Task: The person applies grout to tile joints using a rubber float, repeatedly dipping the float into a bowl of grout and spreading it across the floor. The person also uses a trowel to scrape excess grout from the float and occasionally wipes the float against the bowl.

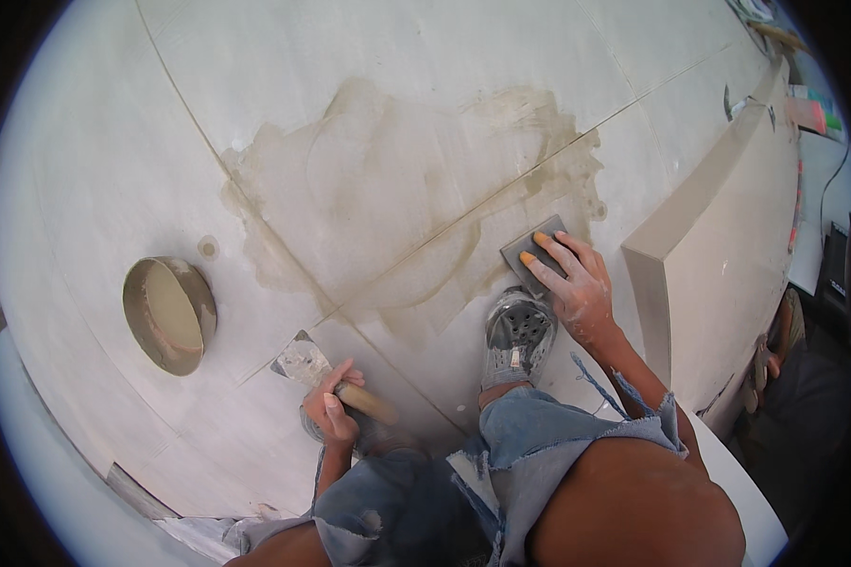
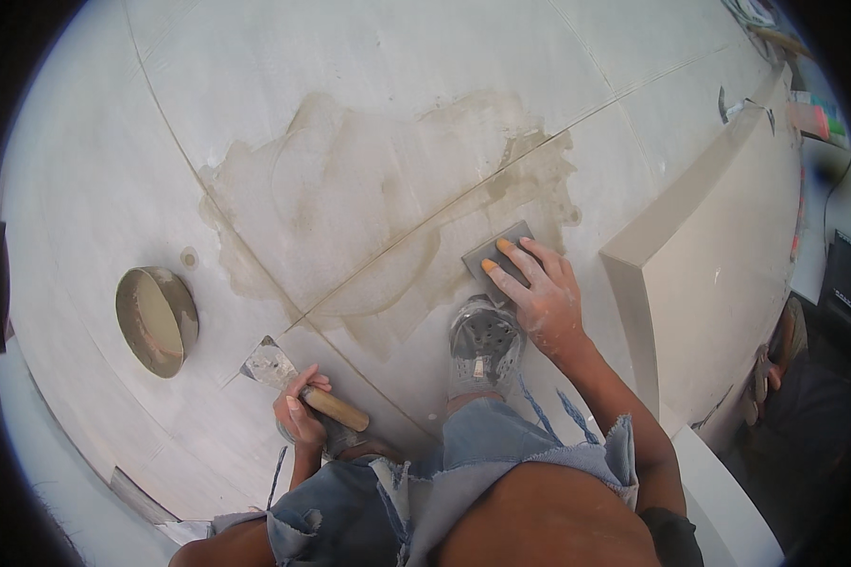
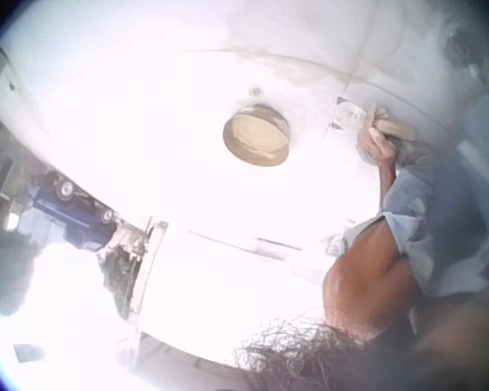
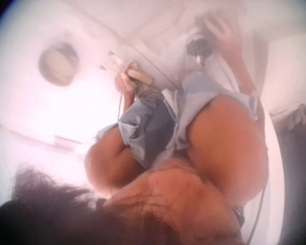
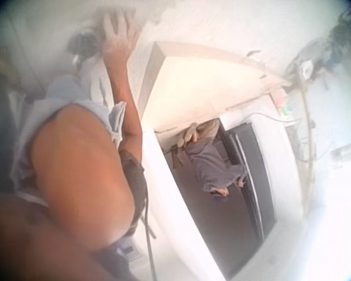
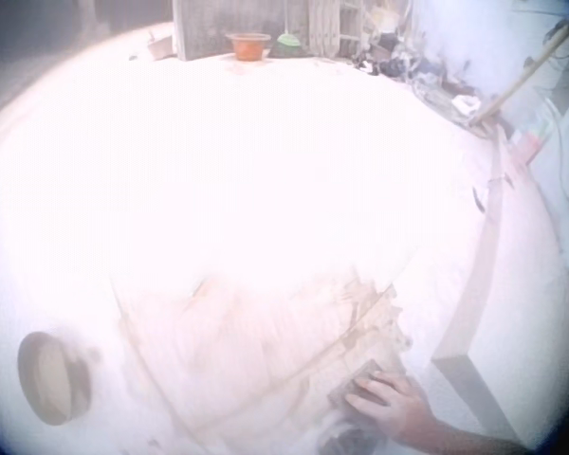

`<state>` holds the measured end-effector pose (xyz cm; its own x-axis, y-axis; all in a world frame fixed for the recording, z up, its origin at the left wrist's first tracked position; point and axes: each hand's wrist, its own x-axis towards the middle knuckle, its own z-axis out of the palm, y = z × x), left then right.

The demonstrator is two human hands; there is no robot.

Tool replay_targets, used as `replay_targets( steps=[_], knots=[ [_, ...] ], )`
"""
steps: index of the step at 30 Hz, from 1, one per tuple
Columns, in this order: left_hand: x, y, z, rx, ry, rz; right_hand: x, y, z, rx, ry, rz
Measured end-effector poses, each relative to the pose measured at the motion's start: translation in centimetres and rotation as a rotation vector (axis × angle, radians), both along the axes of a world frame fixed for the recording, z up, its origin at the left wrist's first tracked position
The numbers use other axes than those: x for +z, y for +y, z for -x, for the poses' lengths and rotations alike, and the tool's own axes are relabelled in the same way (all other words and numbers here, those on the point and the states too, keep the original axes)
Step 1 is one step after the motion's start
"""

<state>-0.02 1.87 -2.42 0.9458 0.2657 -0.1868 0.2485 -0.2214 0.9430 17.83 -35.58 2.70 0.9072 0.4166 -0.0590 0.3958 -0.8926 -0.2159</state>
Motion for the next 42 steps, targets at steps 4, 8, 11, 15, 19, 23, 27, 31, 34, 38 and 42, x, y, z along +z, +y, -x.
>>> replay_targets(
  steps=[4, 8, 11, 15, 19, 23, 27, 31, 34, 38, 42],
  knots=[
    [-0.5, 0.0, 0.0, 0.003, -0.002, 0.017, -1.2, -0.2, -2.0, -0.08, -0.05, 0.019],
    [-0.3, 0.0, 0.1, 0.018, -0.015, 0.041, -0.9, 0.8, -5.9, -0.098, -0.064, 0.007],
    [-0.1, 0.0, 0.2, 0.018, -0.004, 0.021, -0.3, 0.1, -4.2, -0.078, -0.073, 0.012],
    [-0.2, -0.3, 0.1, 0.025, 0.014, 0.025, -1.4, -1.2, -1.8, -0.098, -0.041, 0.012],
    [0.1, 0.1, -0.2, 0.015, -0.015, 0.043, -1.5, 0.6, -6.3, -0.096, -0.062, -0.036],
    [0.1, -0.2, -0.1, -0.006, -0.006, 0.034, -0.3, -0.3, -6.1, -0.066, -0.082, -0.012],
    [0.2, -0.3, -0.2, -0.006, -0.024, 0.02, -1.1, -2.7, -4.0, -0.102, -0.07, 0.015],
    [0.0, -0.3, -0.2, 0.01, -0.01, 0.05, -1.1, -1.1, -6.8, -0.155, -0.108, -0.042],
    [-0.2, -0.1, -0.1, -0.005, -0.002, 0.04, 0.9, 0.5, -10.5, -0.35, -0.166, -0.072],
    [-0.2, -0.1, 0.0, 0.002, -0.006, 0.053, 0.1, 1.1, -12.1, -0.48, -0.038, 0.122],
    [0.1, -0.3, -0.1, 0.02, -0.002, 0.064, -0.7, 1.6, -9.2, -0.25, -0.007, 0.02]
  ],
)
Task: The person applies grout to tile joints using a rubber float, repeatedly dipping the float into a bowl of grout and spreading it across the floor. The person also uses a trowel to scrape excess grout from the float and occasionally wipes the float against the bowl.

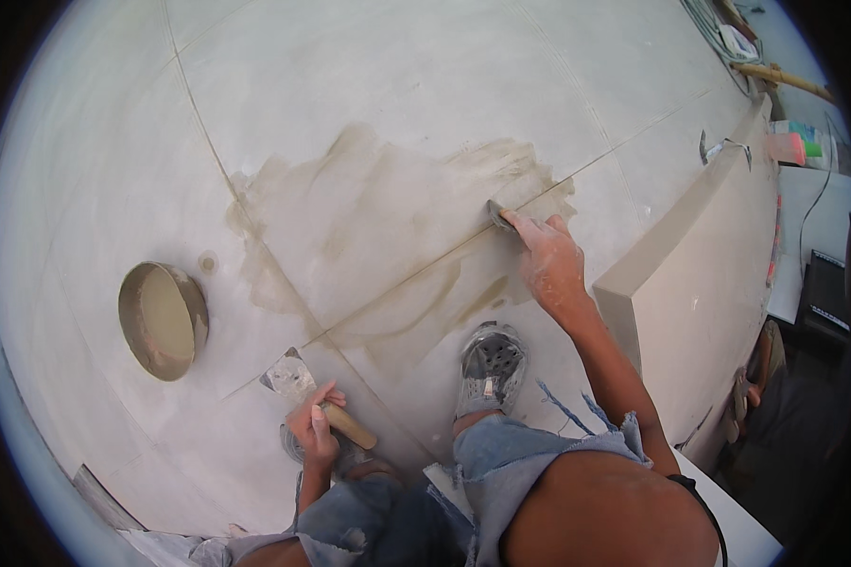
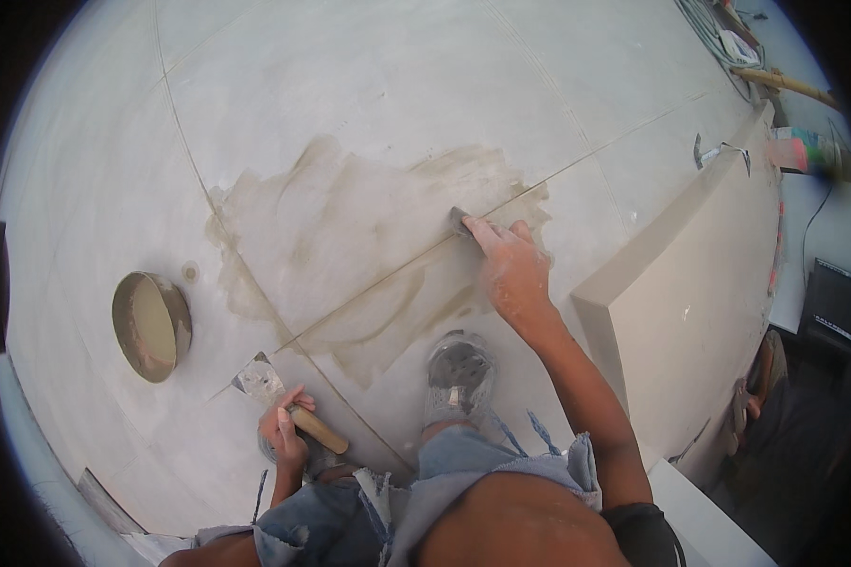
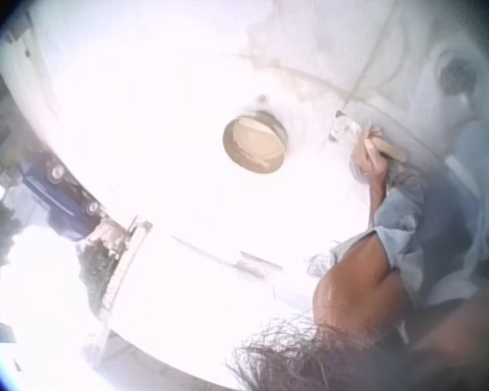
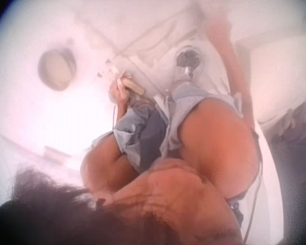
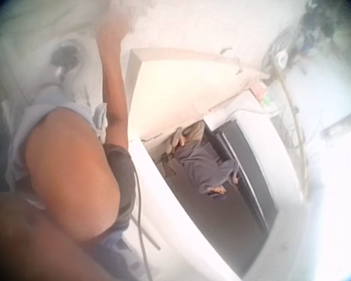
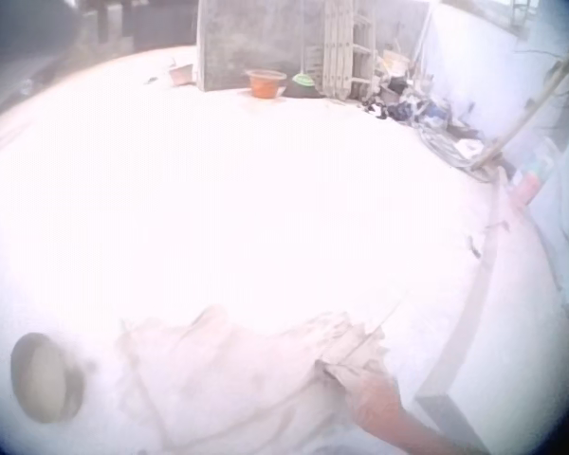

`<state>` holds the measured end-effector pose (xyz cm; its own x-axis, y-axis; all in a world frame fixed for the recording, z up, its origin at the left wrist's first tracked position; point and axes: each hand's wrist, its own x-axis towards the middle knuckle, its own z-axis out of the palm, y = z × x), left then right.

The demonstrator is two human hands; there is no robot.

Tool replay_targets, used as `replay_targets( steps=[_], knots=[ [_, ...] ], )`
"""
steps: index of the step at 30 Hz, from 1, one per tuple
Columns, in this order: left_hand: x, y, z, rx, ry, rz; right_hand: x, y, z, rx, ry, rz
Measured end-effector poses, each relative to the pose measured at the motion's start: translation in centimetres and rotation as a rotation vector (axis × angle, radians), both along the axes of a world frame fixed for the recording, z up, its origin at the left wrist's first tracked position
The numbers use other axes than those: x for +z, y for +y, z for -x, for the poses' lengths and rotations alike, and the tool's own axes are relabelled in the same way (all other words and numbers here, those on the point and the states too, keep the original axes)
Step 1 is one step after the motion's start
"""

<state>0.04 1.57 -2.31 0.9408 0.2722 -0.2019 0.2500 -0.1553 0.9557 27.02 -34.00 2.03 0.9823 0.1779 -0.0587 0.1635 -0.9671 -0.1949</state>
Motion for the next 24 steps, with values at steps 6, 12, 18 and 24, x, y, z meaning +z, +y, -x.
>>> replay_targets(
  steps=[6, 12, 18, 24],
  knots=[
    [0.2, -0.1, -0.4, -0.004, -0.01, -0.007, 1.1, -0.8, -2.5, -0.231, 0.096, 0.16],
    [-0.1, 0.2, -0.2, -0.019, -0.019, -0.016, 1.6, 4.2, 4.9, 0.231, 0.22, -0.046],
    [-0.6, -0.1, 0.4, 0.002, -0.018, -0.016, 1.7, 10.6, 12.4, 0.522, 0.24, -0.075],
    [-0.6, 0.3, 0.6, -0.001, -0.004, -0.014, 1.0, 9.5, 11.0, 0.313, 0.264, -0.023]
  ],
)
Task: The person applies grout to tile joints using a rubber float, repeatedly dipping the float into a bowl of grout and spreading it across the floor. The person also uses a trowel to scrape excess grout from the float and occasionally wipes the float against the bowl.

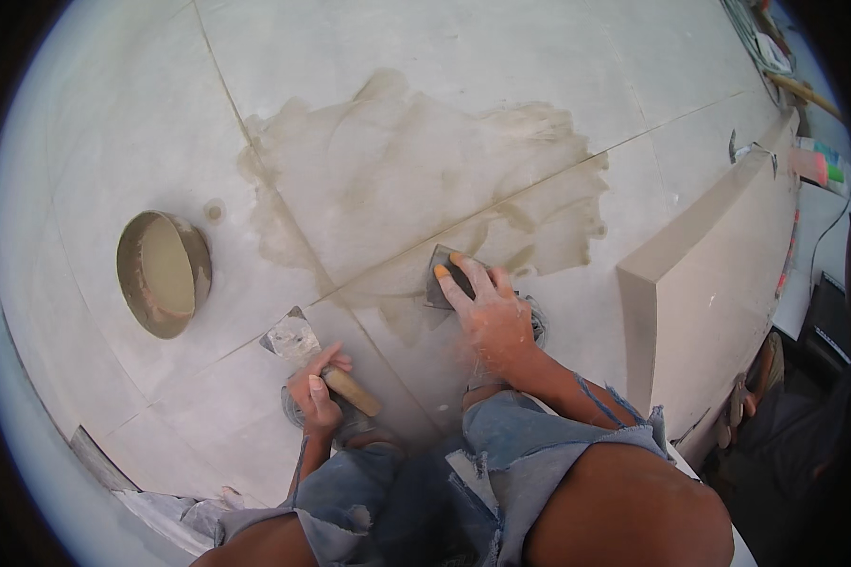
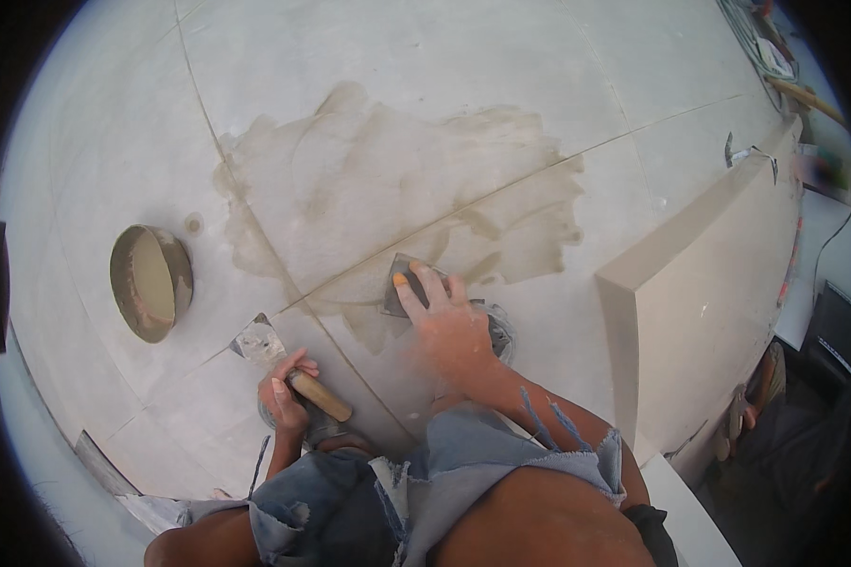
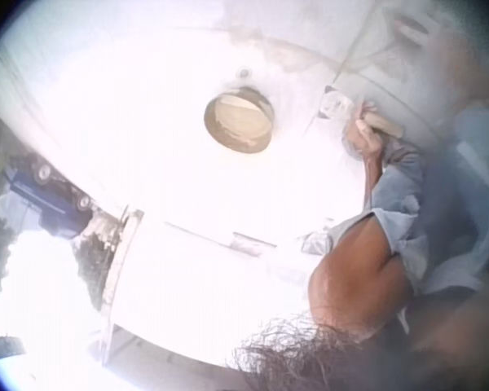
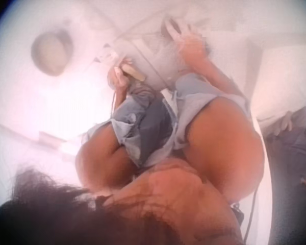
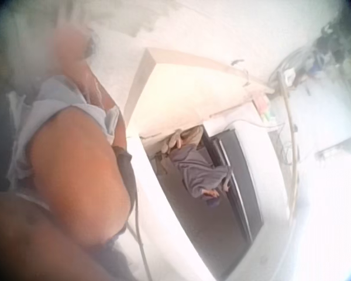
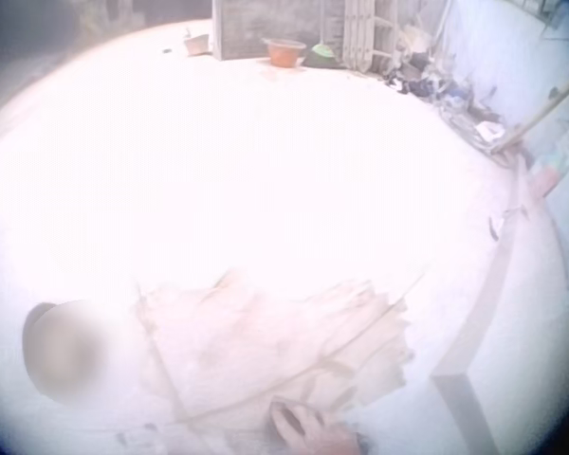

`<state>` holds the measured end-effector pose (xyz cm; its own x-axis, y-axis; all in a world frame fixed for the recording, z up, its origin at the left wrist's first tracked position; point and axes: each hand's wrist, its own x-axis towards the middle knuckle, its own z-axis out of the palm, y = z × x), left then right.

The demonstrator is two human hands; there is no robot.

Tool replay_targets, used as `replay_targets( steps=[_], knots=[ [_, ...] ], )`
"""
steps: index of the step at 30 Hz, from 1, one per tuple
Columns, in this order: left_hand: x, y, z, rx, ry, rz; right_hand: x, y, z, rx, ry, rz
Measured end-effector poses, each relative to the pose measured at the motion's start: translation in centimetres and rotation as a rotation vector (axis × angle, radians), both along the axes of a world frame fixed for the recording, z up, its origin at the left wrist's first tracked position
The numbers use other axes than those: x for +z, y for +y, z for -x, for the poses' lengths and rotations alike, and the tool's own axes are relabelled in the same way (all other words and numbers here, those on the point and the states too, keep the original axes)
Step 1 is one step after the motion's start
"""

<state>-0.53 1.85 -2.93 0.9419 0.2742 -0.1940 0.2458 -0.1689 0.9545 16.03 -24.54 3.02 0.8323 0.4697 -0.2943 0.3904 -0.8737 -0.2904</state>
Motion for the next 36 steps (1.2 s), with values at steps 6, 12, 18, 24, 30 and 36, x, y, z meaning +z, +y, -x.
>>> replay_targets(
  steps=[6, 12, 18, 24, 30, 36],
  knots=[
    [-0.3, -0.3, -0.2, 0.017, -0.036, -0.001, -0.5, -3.7, -4.6, -0.157, -0.169, 0.053],
    [-0.1, -0.4, -0.3, 0.016, -0.032, -0.008, -0.5, -4.7, -4.0, -0.191, -0.198, 0.153],
    [-0.4, -0.1, -0.3, 0.013, -0.038, -0.018, 0.7, -7.5, -3.0, -0.163, -0.18, 0.075],
    [-0.1, -0.4, -0.4, 0.021, -0.022, 0.011, -1.1, -9.8, -4.8, -0.135, -0.341, 0.072],
    [0.1, 0.5, -0.2, -0.036, 0.001, -0.019, -1.1, -11.6, -6.6, -0.081, -0.383, -0.008],
    [0.5, -0.4, -0.6, -0.015, -0.01, -0.012, -1.7, -13.3, -5.8, -0.041, -0.371, -0.037]
  ],
)
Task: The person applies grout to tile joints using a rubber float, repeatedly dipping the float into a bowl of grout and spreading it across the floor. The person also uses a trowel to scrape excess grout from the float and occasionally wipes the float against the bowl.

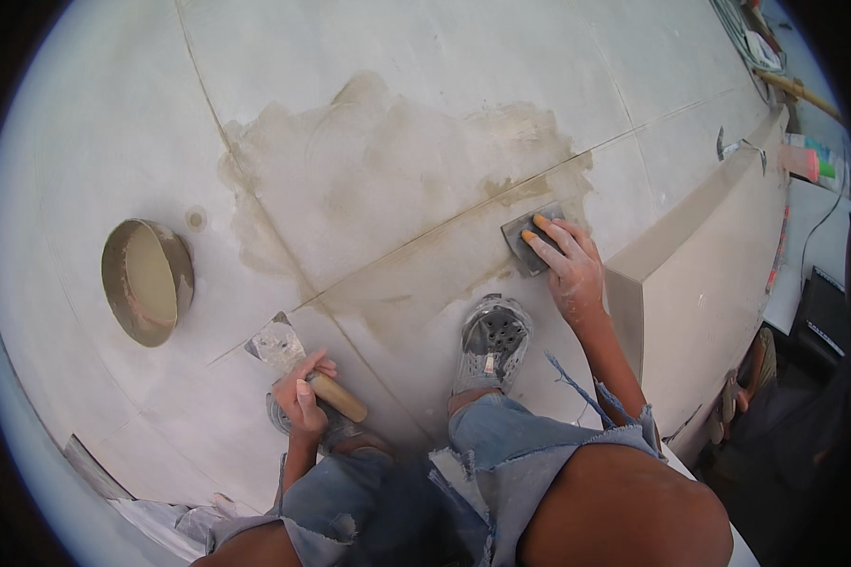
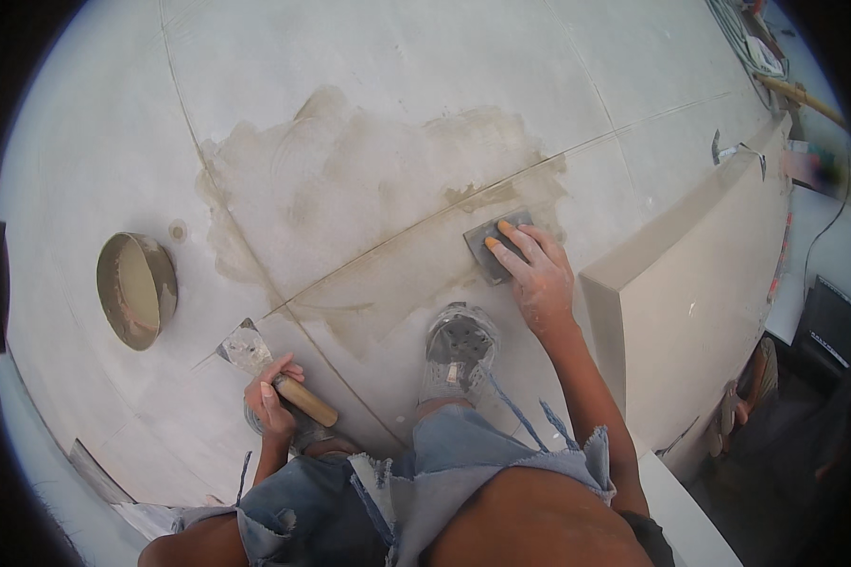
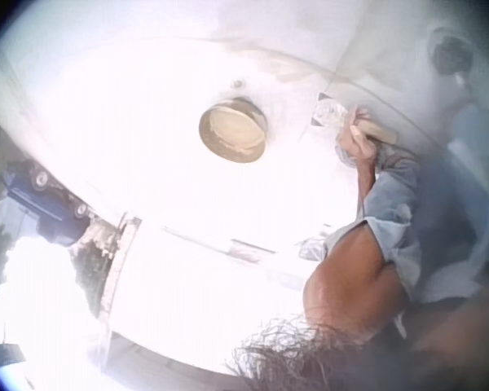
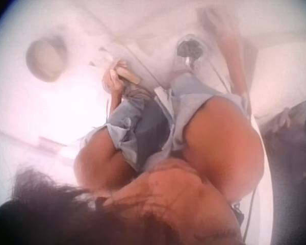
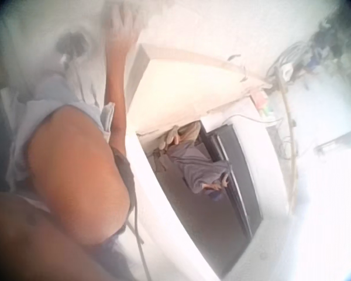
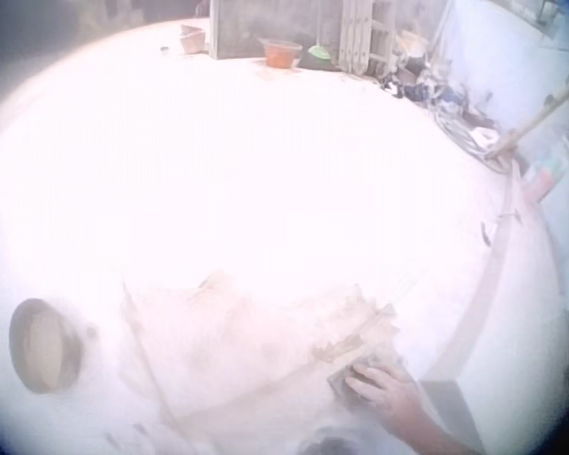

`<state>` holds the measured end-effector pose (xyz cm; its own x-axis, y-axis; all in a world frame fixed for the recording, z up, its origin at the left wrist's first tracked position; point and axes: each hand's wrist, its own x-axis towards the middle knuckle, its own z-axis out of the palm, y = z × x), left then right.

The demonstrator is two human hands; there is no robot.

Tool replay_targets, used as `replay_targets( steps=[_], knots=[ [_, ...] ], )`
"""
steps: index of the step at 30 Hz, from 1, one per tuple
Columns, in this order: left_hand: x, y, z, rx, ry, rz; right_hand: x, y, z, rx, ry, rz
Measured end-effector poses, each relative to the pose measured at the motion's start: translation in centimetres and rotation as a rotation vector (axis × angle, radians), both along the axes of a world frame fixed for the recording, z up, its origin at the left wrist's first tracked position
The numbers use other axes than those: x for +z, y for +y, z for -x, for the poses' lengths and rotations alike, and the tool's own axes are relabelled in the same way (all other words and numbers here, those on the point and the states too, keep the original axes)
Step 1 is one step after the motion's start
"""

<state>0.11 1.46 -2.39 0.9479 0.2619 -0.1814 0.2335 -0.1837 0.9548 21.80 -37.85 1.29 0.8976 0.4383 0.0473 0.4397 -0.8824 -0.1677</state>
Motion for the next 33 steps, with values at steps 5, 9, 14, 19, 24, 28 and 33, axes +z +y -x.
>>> replay_targets(
  steps=[5, 9, 14, 19, 24, 28, 33],
  knots=[
    [0.0, 0.6, -0.3, 0.001, 0.001, 0.001, 0.3, 1.1, -4.1, 0.051, -0.006, -0.056],
    [0.3, 0.4, -0.1, -0.017, 0.01, -0.033, 2.2, 0.2, -0.1, -0.034, 0.052, -0.008],
    [-0.2, -0.1, -0.2, 0.007, -0.002, 0.046, -0.6, 1.7, -2.0, -0.063, -0.009, -0.062],
    [0.2, 0.2, 0.0, 0.002, 0.02, 0.052, 1.2, 6.7, -7.6, 0.077, -0.01, -0.125],
    [-0.1, 0.4, 0.4, 0.013, 0.044, 0.045, 2.2, 17.4, -9.8, 0.568, 0.092, -0.145],
    [-0.3, 0.1, 0.6, 0.011, 0.064, 0.006, 0.4, 26.1, -8.1, 0.847, 0.259, 0.0],
    [0.1, -0.4, 0.6, 0.009, 0.057, -0.03, 1.3, 24.2, -9.3, 0.815, 0.31, 0.095]
  ],
)
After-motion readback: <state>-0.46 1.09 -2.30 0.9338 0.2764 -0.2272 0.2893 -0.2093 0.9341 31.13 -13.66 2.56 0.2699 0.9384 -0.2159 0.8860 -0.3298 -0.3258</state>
